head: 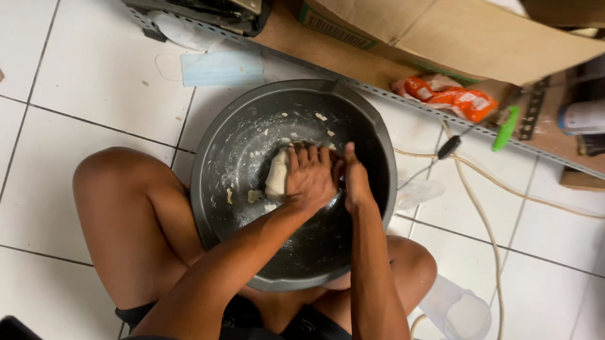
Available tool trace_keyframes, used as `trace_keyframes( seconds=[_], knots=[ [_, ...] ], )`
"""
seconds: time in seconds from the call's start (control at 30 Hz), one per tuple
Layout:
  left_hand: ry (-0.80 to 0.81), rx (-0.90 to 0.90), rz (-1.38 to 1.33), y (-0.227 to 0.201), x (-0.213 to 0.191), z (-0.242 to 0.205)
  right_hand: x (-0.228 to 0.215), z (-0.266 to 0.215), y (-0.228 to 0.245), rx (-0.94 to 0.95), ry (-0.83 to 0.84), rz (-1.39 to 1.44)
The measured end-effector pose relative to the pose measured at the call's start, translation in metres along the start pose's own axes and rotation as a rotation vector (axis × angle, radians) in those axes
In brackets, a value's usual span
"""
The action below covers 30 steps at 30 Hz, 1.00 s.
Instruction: The person kneads a ball of dough in a large grey bowl while sitting on the floor, occasionally pouring water from a plastic pitcher into the bowl and continuing to work the dough with both hands.
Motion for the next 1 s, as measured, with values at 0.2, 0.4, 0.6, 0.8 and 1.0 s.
trace_keyframes(
  seconds=[0.2, 0.4, 0.6, 0.8, 1.0],
  knots=[
    [-0.004, 0.047, -0.045, -0.002, -0.009, 0.010, 0.031, -0.078, 0.054, -0.039, -0.109, -0.299],
    [0.042, 0.079, -0.147, -0.007, 0.027, -0.008, 0.042, -0.093, 0.058, 0.000, -0.094, -0.341],
    [0.251, -0.003, -0.369, 0.001, 0.033, -0.003, 0.007, -0.020, 0.014, -0.057, -0.001, -0.024],
    [0.134, -0.536, -1.474, 0.035, 0.056, 0.008, -0.013, -0.031, 0.023, -0.384, -0.343, -0.330],
    [0.738, -0.001, -0.596, 0.098, -0.032, -0.016, -0.042, 0.000, -0.020, -0.110, -0.596, -0.547]
  ],
)
Point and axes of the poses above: each hand's wrist, its own z-axis towards the middle knuckle, its own x-axis out of the palm, y = z × x, the point moved 9 cm from there along z, towards the middle knuckle, and after that the axes turned 9 degrees about x, right-handed, at the moved point
